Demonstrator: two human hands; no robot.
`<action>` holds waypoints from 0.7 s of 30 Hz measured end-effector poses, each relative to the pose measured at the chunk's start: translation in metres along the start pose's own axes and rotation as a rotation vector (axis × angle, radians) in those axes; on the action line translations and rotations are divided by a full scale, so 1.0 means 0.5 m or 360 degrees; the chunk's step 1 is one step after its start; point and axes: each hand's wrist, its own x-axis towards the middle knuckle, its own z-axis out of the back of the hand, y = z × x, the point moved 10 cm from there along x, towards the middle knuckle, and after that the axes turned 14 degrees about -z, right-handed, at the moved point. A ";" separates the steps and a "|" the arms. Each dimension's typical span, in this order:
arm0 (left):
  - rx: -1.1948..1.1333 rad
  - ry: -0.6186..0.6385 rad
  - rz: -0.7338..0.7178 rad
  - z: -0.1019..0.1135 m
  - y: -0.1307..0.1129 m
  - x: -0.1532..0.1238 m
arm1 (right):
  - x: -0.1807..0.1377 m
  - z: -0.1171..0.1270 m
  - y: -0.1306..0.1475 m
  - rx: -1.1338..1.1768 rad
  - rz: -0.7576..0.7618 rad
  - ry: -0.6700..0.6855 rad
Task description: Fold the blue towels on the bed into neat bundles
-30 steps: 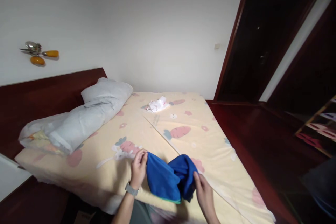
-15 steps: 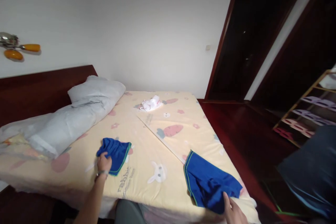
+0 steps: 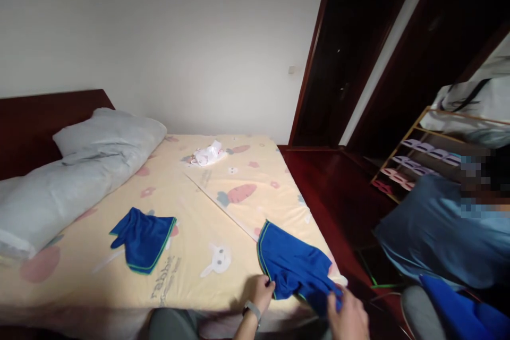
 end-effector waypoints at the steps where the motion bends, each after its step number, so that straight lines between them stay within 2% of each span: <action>1: -0.0101 -0.0030 -0.0004 -0.004 0.000 -0.002 | -0.029 -0.046 0.028 0.0130 0.0156 0.0187; 3: -0.0343 -0.0122 -0.0065 0.001 0.001 -0.016 | -0.096 -0.141 0.070 0.0253 0.0290 0.0587; 6: -0.0530 -0.0241 -0.0235 0.034 -0.016 -0.057 | -0.177 -0.211 0.121 0.0421 0.0244 0.0937; 8: -0.0493 -0.0298 -0.0313 0.069 -0.041 -0.086 | -0.214 -0.213 0.162 0.0510 0.0229 0.1140; 11: -0.0393 -0.0366 -0.0405 0.122 -0.091 -0.118 | -0.249 -0.180 0.220 0.0651 0.0264 0.1389; 14: -0.0384 -0.0293 -0.0488 0.142 -0.133 -0.137 | -0.254 -0.155 0.228 0.0798 0.0104 0.1393; 16: -0.0375 -0.0208 -0.0475 0.139 -0.137 -0.146 | -0.254 -0.151 0.211 0.0827 -0.0010 0.1311; 18: -0.0323 -0.0184 -0.0385 0.136 -0.115 -0.154 | -0.258 -0.155 0.194 0.0799 -0.0015 0.1254; 21: -0.0182 -0.0281 -0.0256 0.145 -0.064 -0.161 | -0.269 -0.175 0.190 0.0682 0.0185 0.1320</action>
